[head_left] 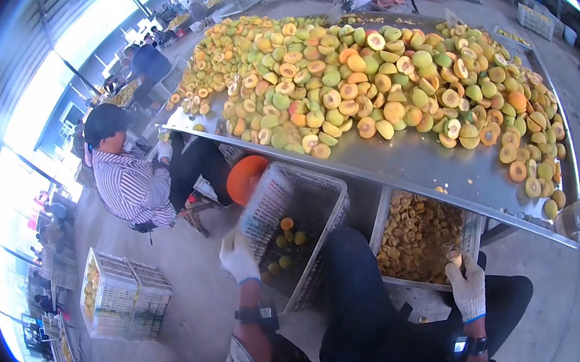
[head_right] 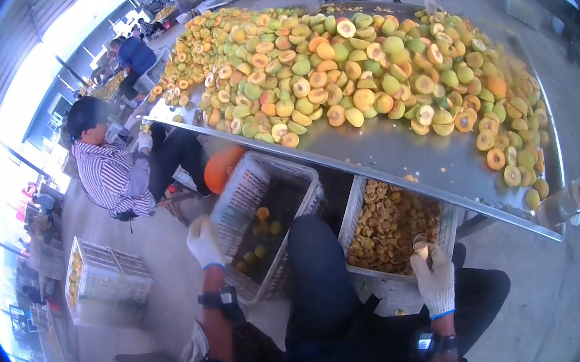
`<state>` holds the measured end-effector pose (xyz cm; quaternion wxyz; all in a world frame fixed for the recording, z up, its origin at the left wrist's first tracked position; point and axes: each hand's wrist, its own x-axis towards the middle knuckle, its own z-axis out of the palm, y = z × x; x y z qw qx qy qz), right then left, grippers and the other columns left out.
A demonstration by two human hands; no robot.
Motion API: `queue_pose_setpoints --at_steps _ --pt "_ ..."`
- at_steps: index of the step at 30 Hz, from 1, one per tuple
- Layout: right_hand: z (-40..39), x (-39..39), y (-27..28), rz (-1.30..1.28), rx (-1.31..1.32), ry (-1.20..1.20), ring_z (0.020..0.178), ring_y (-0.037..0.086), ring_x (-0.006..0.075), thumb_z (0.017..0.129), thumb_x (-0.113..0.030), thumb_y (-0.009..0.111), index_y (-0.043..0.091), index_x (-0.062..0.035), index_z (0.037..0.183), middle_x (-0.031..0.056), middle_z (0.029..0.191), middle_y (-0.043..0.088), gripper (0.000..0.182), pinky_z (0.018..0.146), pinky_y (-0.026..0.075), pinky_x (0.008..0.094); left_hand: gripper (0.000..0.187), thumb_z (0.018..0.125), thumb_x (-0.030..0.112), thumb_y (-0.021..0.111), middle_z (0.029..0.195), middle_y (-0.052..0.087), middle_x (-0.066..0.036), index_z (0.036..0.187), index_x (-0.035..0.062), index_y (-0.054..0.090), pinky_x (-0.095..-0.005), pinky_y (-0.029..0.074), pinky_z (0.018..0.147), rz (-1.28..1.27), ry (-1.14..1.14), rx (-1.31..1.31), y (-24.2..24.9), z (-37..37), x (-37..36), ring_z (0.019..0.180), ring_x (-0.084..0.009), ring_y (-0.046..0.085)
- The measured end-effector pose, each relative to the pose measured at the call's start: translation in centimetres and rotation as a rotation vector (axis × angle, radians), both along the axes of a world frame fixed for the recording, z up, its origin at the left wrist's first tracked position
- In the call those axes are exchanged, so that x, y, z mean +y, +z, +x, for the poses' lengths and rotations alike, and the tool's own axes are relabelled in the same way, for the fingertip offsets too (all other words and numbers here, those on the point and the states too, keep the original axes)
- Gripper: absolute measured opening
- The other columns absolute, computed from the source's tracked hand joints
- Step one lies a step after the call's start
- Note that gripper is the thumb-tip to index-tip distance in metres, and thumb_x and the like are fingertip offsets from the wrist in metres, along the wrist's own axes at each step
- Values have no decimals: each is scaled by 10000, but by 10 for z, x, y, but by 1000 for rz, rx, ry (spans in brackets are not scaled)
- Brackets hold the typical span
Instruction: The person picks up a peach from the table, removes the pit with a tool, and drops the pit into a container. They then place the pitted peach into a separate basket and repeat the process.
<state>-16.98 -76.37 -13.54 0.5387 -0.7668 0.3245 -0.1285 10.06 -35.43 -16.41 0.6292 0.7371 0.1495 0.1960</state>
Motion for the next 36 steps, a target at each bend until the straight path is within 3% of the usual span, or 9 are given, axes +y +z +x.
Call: queue_pose_setpoints --at_steps 4,6,7,9,12,17,19,30,36 --pt "3 1 -20 62 -44 -77 708 578 105 952 -174 626 679 21 1111 48 768 634 256 644 482 315 232 965 142 687 875 670 -7 1119 -29 718 -232 462 609 -115 -400 -1 88 18 -121 717 -70 591" --pt "8 7 -19 273 -55 -160 705 562 75 980 -152 614 673 7 1126 2 770 620 224 626 466 274 236 968 179 680 995 760 -140 1069 -25 742 -366 565 789 192 -649 -183 72 43 -170 832 -257 721" --pt "9 7 -30 311 -106 -166 692 548 58 999 -144 613 667 -3 1142 -29 781 609 208 619 454 242 237 985 153 699 955 741 -71 1104 -49 733 -286 550 786 301 -715 -202 83 38 -203 844 -134 668" --pt "14 10 -31 294 -129 -179 684 549 62 997 -146 620 667 0 1138 -25 778 608 209 619 457 245 182 960 130 701 970 754 -122 1062 -17 735 -314 554 820 355 -800 -384 67 40 -255 865 -168 703" --pt "20 8 -35 223 -129 -153 674 552 64 992 -145 629 665 12 1144 -18 775 608 222 621 467 248 244 885 189 717 971 729 -205 1043 4 741 -423 564 836 448 -672 -272 34 67 -304 889 -376 707" --pt "22 1 -46 141 -119 -174 702 553 70 973 -150 638 647 34 1175 -3 813 632 273 620 463 246 362 881 303 666 1010 713 -244 1144 60 721 -504 549 888 617 -430 -98 -2 133 -346 957 -430 690" --pt "25 -5 -39 216 -48 -148 903 591 89 1025 -171 595 645 44 1218 24 1002 673 293 793 490 261 371 896 318 663 1043 696 -266 1142 41 682 -516 540 912 588 -347 46 -14 159 -364 999 -431 682" --pt "37 -7 -45 179 -23 -165 694 548 93 978 -188 630 602 24 995 11 761 595 215 633 472 279 432 805 395 775 1055 686 -229 1015 30 682 -489 550 867 672 -414 269 -32 191 -375 1006 -384 675" --pt "37 0 -38 7 -65 -50 693 538 75 990 -216 650 604 -6 970 -1 748 580 216 619 452 262 512 711 311 831 965 710 -252 1038 -41 656 -428 560 813 168 -356 136 -17 169 -364 890 -391 697"
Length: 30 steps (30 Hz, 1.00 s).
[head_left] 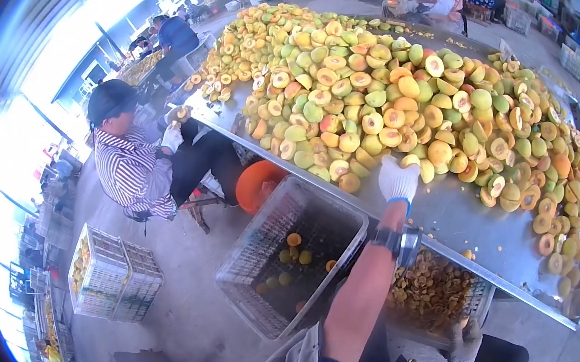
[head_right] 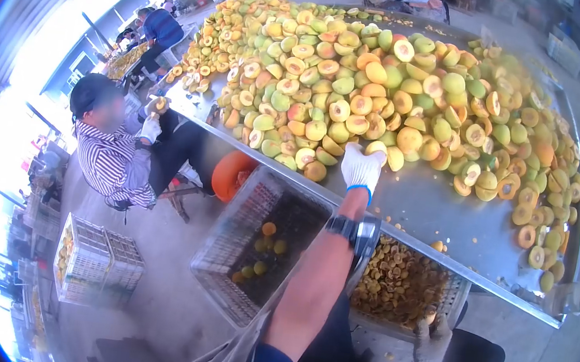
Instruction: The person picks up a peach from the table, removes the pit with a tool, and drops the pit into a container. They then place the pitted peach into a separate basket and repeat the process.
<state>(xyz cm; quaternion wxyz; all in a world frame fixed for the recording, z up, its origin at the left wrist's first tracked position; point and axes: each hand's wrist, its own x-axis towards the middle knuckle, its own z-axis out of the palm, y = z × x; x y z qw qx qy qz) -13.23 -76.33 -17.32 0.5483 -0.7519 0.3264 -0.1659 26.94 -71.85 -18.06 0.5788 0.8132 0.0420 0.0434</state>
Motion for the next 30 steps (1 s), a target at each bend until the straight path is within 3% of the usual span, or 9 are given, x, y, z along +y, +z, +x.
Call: queue_pose_setpoints --at_steps 5,8,12,17,20,22,26,29,30 --pt "1 5 1 120 -82 -13 693 522 61 1020 -245 641 608 -8 971 -6 750 576 244 617 436 251 452 863 218 750 891 661 -67 1218 -34 629 -265 474 581 -562 -347 185 59 -101 22 704 -123 598" --pt "2 8 6 168 -110 -45 689 510 58 1043 -272 620 602 -8 971 -14 746 570 274 615 427 247 405 914 229 716 1002 686 -75 1239 3 636 -258 515 623 -742 -475 506 68 -169 34 767 -136 651" --pt "0 15 32 155 -102 -66 662 518 57 1072 -288 573 628 -11 1059 -24 739 567 283 601 431 243 400 980 219 690 1216 646 -140 1304 18 571 -415 600 852 -1200 -536 723 0 -240 29 1062 -258 674" --pt "-7 11 21 -60 -115 -132 569 509 53 1082 -290 542 637 -27 1217 -33 710 558 311 504 403 228 318 1046 216 569 1244 643 -160 1297 21 567 -453 564 960 -1399 -483 846 -38 -275 32 1113 -282 659" --pt "0 15 49 213 3 -65 529 506 69 1064 -249 530 641 -35 1212 -42 695 554 283 475 397 254 335 1083 264 502 1166 676 -124 1282 7 581 -416 552 979 -1494 -506 919 -21 -274 42 1092 -267 672" --pt "0 15 54 259 70 32 557 539 98 1030 -232 569 638 -20 1138 7 683 581 248 503 438 306 329 1080 269 498 1166 674 -141 1272 18 588 -433 568 940 -1464 -471 897 0 -272 51 1092 -294 674" --pt "7 20 76 -36 162 193 769 702 437 975 -267 651 613 8 1090 271 786 668 301 683 522 502 330 1062 297 468 1136 674 -147 1265 63 584 -448 553 896 -1325 -448 841 18 -260 59 1040 -325 664" --pt "14 25 80 -120 176 229 856 681 495 976 -331 653 634 12 1087 305 846 680 361 719 526 549 417 1005 379 464 1112 668 -149 1241 61 594 -431 526 815 -1333 -389 872 33 -259 69 975 -301 643" --pt "16 27 81 -117 182 214 856 681 495 976 -331 653 634 12 1087 305 846 680 361 719 526 549 265 951 244 637 1024 671 -146 1121 41 632 -416 536 735 -1367 -292 904 51 -261 68 868 -315 662"
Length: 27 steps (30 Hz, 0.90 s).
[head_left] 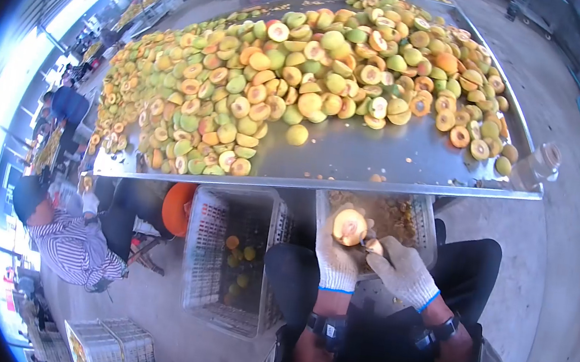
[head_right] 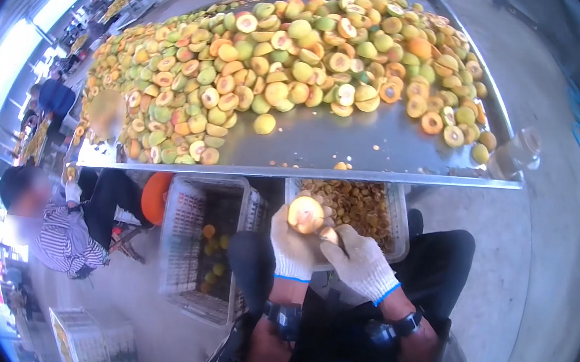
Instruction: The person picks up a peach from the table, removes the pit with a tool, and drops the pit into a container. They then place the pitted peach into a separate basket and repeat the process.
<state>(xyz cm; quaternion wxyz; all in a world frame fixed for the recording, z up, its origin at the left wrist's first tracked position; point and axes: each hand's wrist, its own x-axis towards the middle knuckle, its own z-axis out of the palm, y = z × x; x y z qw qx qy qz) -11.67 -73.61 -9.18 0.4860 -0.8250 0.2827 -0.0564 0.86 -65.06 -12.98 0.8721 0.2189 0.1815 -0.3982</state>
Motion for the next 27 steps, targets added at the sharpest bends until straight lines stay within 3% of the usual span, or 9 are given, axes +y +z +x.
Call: queue_pose_setpoints --at_steps 2,3,6,9,13,17,19,25,27 --pt "5 2 -2 -14 46 40 879 681 486 978 -328 649 610 14 1061 290 866 681 354 729 510 525 280 949 242 614 1015 668 -154 1126 27 641 -432 551 768 31 20 -60 -6 -1 2 872 -313 665" --pt "7 3 -5 -54 46 52 839 687 487 979 -361 645 632 47 1226 306 857 687 477 734 538 541 280 949 242 614 1015 668 -154 1126 27 641 -432 551 768 31 10 -58 -10 -1 3 872 -313 665" --pt "11 7 -1 -2 76 30 918 685 484 988 -343 642 624 30 1152 304 920 693 408 764 531 513 361 955 278 542 1047 668 -172 1164 3 648 -449 565 836 109 3 -165 -11 -2 5 915 -328 673" --pt "13 10 -3 14 43 27 929 694 479 996 -352 633 607 39 1295 299 961 705 493 787 547 506 496 938 346 451 1116 667 -192 1205 -19 655 -463 561 917 166 38 -218 -5 -6 4 977 -367 670" --pt "14 12 -6 0 19 13 905 703 476 1006 -347 616 572 53 1379 304 969 709 549 784 562 503 468 946 333 461 1097 670 -192 1188 -14 661 -453 569 894 132 37 -213 -4 -7 4 963 -363 674" --pt "16 14 1 43 35 2 891 703 478 1013 -337 601 556 64 1393 312 938 706 554 773 566 502 401 966 313 498 1063 675 -188 1154 -3 659 -439 584 846 154 62 -212 -5 -8 1 938 -357 682" --pt "15 16 -2 29 -18 -10 830 670 526 1033 -391 549 580 41 1298 332 876 676 508 741 523 589 380 976 309 512 1053 677 -185 1146 1 655 -436 587 832 171 66 -204 -8 -9 0 932 -354 685" --pt "15 20 2 26 58 -19 797 695 497 1042 -335 564 515 69 1386 324 847 683 533 696 540 556 443 1052 413 490 1077 675 -184 1190 13 620 -457 597 857 137 50 -176 -16 -14 3 944 -343 690" --pt "15 20 6 50 69 -40 816 689 506 1020 -362 576 554 50 1324 322 859 687 512 719 537 567 476 1070 440 476 1104 672 -183 1234 14 609 -462 593 888 140 39 -187 -10 -14 2 976 -335 685"
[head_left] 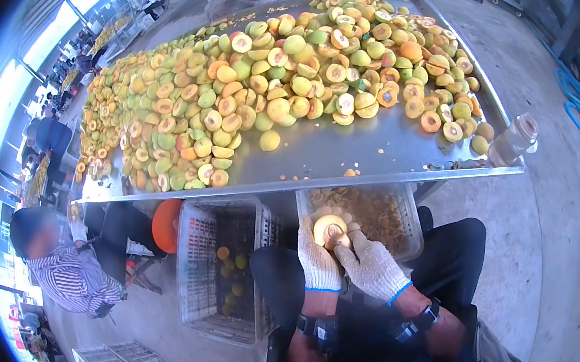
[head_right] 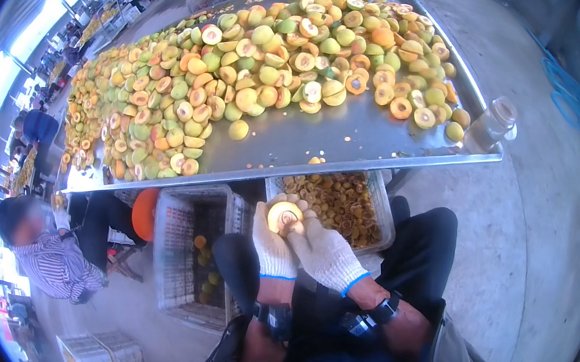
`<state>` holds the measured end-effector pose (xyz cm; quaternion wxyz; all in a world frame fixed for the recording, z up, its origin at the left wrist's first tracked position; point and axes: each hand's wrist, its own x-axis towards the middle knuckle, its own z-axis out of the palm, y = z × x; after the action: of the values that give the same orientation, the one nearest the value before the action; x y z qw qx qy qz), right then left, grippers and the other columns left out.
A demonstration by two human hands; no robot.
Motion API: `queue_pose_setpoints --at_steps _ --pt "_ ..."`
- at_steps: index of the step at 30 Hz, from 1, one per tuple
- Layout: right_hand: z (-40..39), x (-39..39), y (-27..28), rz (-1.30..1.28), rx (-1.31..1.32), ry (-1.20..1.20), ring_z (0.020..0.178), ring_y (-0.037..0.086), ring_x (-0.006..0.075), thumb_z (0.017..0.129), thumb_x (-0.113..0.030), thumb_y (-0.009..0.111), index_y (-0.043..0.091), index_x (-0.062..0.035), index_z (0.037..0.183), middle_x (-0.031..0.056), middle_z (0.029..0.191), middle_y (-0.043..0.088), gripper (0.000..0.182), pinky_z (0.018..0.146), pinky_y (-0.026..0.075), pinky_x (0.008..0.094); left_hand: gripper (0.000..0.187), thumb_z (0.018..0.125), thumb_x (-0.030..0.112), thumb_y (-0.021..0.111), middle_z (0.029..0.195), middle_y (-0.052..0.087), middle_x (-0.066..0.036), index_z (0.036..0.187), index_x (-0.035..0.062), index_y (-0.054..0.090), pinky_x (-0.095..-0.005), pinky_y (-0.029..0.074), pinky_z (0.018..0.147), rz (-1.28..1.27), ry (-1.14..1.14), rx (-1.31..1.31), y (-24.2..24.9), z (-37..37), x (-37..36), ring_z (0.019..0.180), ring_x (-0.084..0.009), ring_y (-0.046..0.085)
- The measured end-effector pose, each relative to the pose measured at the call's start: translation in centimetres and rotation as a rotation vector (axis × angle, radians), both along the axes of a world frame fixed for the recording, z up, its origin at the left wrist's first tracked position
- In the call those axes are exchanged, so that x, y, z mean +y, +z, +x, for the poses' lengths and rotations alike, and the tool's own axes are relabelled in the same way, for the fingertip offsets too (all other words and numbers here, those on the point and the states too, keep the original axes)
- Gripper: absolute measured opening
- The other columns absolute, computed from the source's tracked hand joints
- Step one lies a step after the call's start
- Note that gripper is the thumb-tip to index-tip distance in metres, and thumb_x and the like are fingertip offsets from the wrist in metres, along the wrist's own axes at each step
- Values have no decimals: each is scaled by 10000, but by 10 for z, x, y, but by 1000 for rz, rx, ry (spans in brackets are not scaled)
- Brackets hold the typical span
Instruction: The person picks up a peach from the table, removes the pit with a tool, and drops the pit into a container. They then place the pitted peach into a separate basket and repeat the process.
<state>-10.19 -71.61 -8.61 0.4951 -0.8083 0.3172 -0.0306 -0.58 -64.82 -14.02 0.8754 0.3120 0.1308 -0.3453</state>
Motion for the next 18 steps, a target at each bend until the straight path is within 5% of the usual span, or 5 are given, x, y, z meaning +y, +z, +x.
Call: queue_pose_setpoints --at_steps 5,7,11,16,18 --pt "-5 1 -5 -103 -149 -100 850 703 467 915 -358 740 608 24 1260 277 878 708 531 715 542 523 474 1071 426 498 1111 678 -169 1263 9 615 -450 577 925 -28 -11 -72 11 -7 -2 1018 -308 677" --pt "-5 -3 -5 -177 -70 -52 845 705 442 837 -345 808 642 -3 1107 242 873 710 466 715 542 498 464 1070 416 509 1114 683 -161 1254 7 629 -443 573 935 -52 -14 -70 -4 -9 -3 1026 -297 676" --pt "1 0 -8 -163 -326 -144 772 693 439 846 -248 787 656 -2 952 224 798 692 298 689 540 482 338 1071 298 535 1131 686 -120 1161 13 694 -363 537 959 55 -47 -280 -13 -11 -4 1027 -228 670" --pt "-6 -8 -12 -11 -170 -85 686 688 166 872 -150 756 669 40 918 127 729 691 214 632 538 354 363 1092 257 457 1206 674 -90 1217 2 683 -328 467 1030 252 -89 -425 -33 -19 -2 1127 -171 614" --pt "-10 -14 -21 -8 -184 -50 703 677 163 880 -120 730 679 47 956 116 772 708 191 650 538 356 383 1108 292 481 1250 665 -102 1274 -1 662 -329 487 1031 234 -86 -418 -28 -26 -1 1153 -183 622"
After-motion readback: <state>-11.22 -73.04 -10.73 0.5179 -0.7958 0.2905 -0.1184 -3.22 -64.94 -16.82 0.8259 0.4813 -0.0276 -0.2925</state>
